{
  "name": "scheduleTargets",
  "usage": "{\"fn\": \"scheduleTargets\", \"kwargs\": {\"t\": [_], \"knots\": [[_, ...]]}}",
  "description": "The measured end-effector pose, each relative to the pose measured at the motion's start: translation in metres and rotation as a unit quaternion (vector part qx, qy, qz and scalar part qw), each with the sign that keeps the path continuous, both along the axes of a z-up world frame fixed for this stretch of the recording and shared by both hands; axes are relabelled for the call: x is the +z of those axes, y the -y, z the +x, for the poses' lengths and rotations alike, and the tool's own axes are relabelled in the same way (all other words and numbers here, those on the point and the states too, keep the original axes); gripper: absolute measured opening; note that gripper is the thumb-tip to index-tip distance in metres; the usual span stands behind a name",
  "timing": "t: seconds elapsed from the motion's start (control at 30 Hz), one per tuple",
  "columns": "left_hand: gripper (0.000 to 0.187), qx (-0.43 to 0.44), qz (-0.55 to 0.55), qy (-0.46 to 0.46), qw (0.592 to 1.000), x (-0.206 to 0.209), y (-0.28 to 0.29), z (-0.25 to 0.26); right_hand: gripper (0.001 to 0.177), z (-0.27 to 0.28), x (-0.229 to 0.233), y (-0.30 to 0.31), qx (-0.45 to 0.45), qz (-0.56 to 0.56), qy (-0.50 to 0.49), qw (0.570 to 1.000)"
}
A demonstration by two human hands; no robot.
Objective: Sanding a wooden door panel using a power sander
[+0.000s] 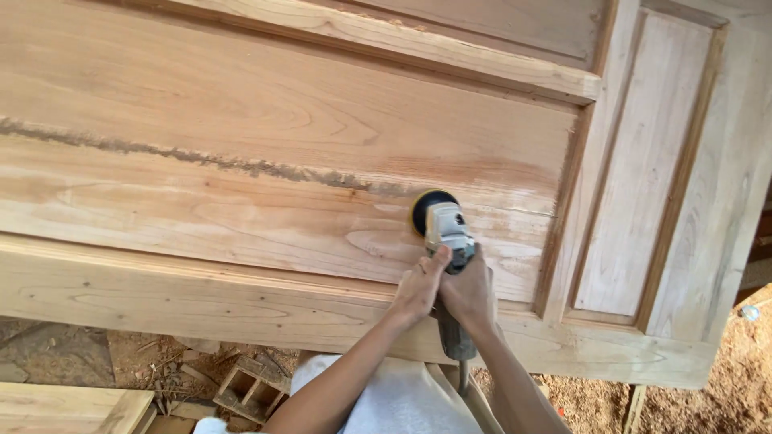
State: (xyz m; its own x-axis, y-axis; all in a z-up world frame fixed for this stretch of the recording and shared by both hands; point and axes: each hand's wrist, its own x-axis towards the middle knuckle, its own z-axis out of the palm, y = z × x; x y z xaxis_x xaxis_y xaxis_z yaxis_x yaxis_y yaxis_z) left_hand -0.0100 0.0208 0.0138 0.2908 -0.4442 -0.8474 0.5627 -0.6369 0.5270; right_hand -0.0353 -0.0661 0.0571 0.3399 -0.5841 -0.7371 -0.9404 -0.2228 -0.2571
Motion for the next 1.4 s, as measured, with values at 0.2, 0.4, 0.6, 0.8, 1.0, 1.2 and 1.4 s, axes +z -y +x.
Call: {"fn": "scheduleTargets", "kwargs": {"t": [0.2,0.4,0.6,0.8,1.0,1.2,1.4], "knots": [[0.122,0.106,0.044,0.018,0.993,-0.010,-0.073,0.047,0.084,0.055,-0.028,-0.061,0.101,0.050,0.075,0.991],[0.105,0.099,0.044,0.065,0.992,-0.036,-0.091,0.075,0.072,0.080,-0.034,-0.082,0.085,0.027,0.127,0.988],[0.116,-0.089,-0.035,0.056,0.994,-0.008,-0.040,0.048,0.061,0.022,-0.053,-0.040,-0.069,-0.060,0.160,0.983],[0.120,-0.060,-0.033,0.043,0.997,0.019,-0.032,0.072,0.062,0.035,-0.028,-0.033,-0.090,-0.061,0.159,0.981],[0.120,-0.033,-0.067,0.024,0.997,0.028,-0.001,0.073,0.060,0.005,-0.086,0.031,-0.092,-0.123,0.154,0.976],[0.115,-0.044,-0.038,0.028,0.998,0.020,-0.034,0.075,0.060,0.036,-0.069,-0.013,-0.063,-0.056,0.130,0.988],[0.111,-0.027,-0.053,0.039,0.997,0.009,-0.042,0.076,0.055,0.048,-0.044,-0.023,-0.027,-0.069,0.109,0.991]]}}
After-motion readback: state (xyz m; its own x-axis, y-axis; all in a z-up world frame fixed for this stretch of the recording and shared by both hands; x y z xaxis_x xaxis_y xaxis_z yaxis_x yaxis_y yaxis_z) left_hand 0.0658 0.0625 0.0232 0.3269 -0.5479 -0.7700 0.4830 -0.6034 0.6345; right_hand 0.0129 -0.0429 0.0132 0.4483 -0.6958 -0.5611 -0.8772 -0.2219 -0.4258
